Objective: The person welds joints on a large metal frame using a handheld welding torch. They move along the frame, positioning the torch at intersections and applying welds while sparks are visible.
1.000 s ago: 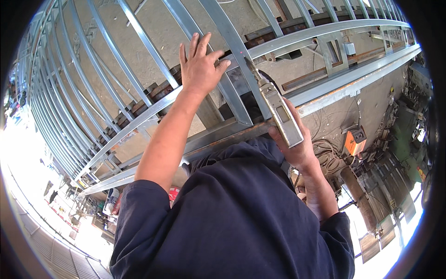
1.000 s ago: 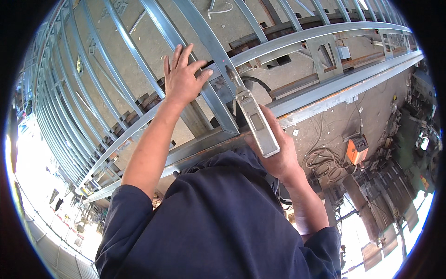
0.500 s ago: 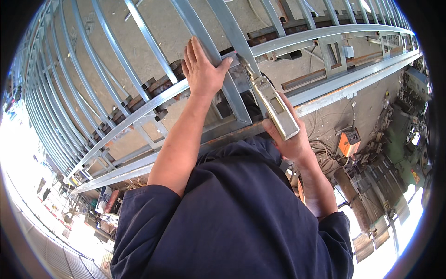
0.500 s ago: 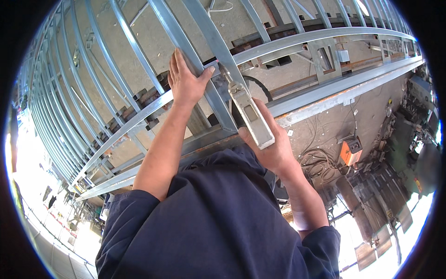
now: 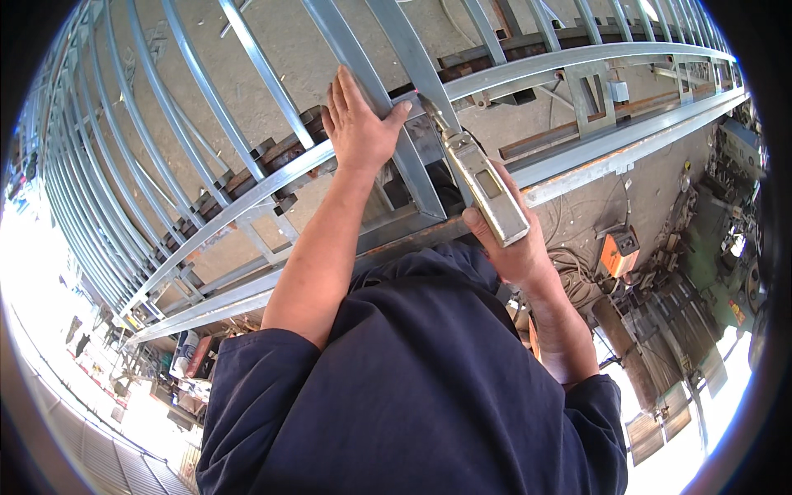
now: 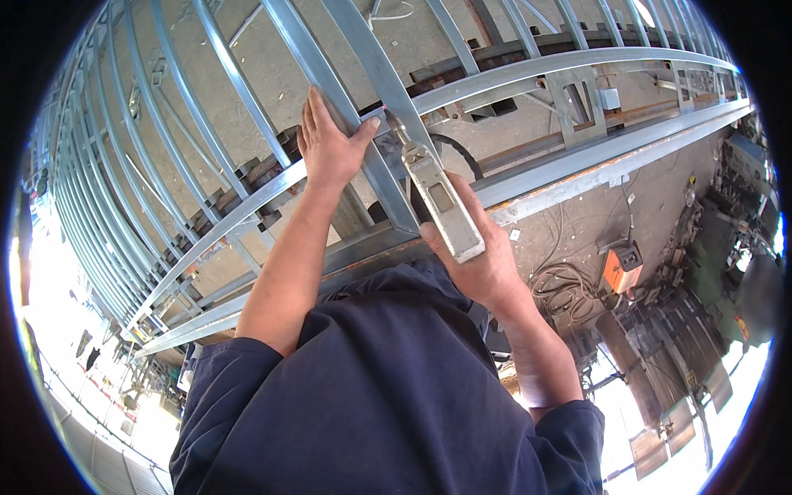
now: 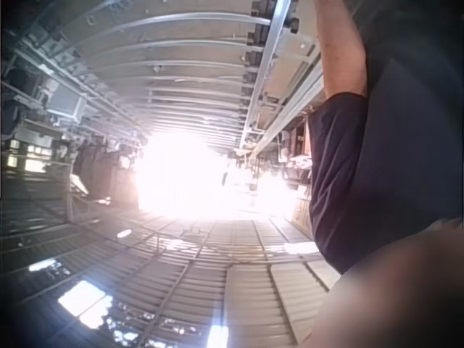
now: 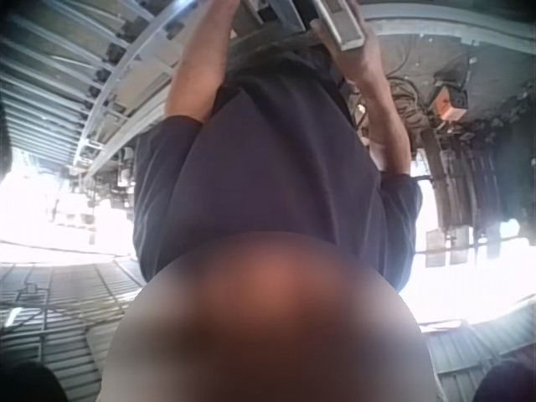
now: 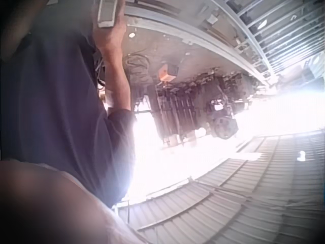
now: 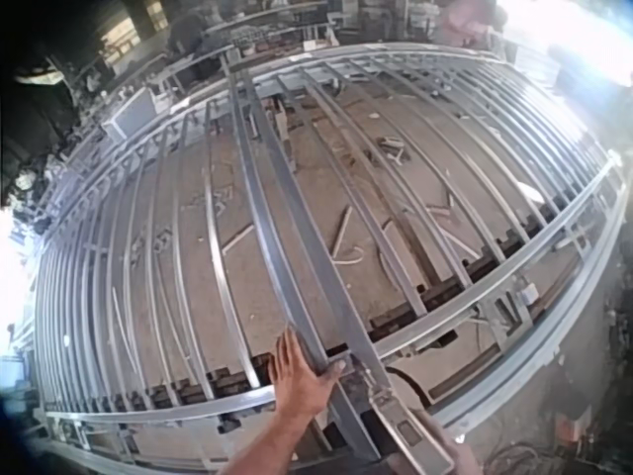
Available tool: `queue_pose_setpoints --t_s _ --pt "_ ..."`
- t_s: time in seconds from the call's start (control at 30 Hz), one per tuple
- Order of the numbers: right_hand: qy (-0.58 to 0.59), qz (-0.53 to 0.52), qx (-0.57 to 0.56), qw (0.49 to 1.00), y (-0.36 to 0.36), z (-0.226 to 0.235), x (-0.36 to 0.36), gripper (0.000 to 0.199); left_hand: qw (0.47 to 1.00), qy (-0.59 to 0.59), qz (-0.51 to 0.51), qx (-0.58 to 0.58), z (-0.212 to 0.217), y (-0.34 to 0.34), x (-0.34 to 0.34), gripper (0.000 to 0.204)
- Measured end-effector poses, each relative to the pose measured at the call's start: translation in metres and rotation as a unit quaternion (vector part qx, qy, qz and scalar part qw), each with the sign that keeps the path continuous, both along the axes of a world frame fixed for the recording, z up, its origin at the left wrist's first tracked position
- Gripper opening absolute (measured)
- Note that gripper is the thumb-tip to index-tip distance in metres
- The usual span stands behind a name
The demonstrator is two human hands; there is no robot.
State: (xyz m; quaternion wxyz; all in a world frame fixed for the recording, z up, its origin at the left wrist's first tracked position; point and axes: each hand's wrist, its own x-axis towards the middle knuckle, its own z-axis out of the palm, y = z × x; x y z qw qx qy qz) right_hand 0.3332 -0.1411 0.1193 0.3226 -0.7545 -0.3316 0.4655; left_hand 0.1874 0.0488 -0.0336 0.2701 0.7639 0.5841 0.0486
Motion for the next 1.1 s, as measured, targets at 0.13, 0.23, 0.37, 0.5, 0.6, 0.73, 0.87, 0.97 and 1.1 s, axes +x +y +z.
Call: queue_pose_setpoints --t_s 0.13,0.23,0.37,0.5,0.6,0.73,0.87,0.97,1.1 --pt "0.000 -0.003 -0.007 1.000 0.001 0.002 0.000 0.068 1.000 -0.005 -0.003 0.017 -0.003 -0.001 -0.001 0.123" --pt "0.010 -0.007 -0.015 1.000 0.002 0.003 0.000 0.068 1.000 -0.001 -0.005 0.006 0.000 -0.001 -0.001 0.123" --pt "0.003 -0.008 0.004 1.000 -0.001 -0.003 0.000 0.067 1.000 0.006 -0.007 0.006 0.000 -0.001 0.000 0.123" --pt "0.005 -0.010 0.008 1.000 0.001 -0.002 -0.001 0.067 1.000 0.013 -0.008 0.008 0.000 0.000 0.000 0.122" --pt "0.012 -0.014 -0.005 1.000 0.001 0.000 -0.001 0.068 1.000 0.020 -0.008 -0.015 0.007 0.000 0.002 0.122" --pt "0.005 -0.010 0.000 1.000 -0.002 -0.002 -0.002 0.068 1.000 0.018 -0.011 -0.022 0.007 0.001 0.002 0.121" --pt "0.000 -0.009 -0.020 1.000 0.001 0.003 -0.003 0.069 0.999 0.030 -0.012 -0.015 0.003 0.001 0.002 0.121" --pt "0.009 -0.014 -0.004 1.000 0.001 0.002 -0.003 0.069 1.000 0.020 -0.010 -0.009 0.004 0.000 0.001 0.121" --pt "0.021 -0.020 -0.017 0.999 0.000 0.004 -0.003 0.070 1.000 0.004 0.001 -0.011 0.002 0.000 0.001 0.123"
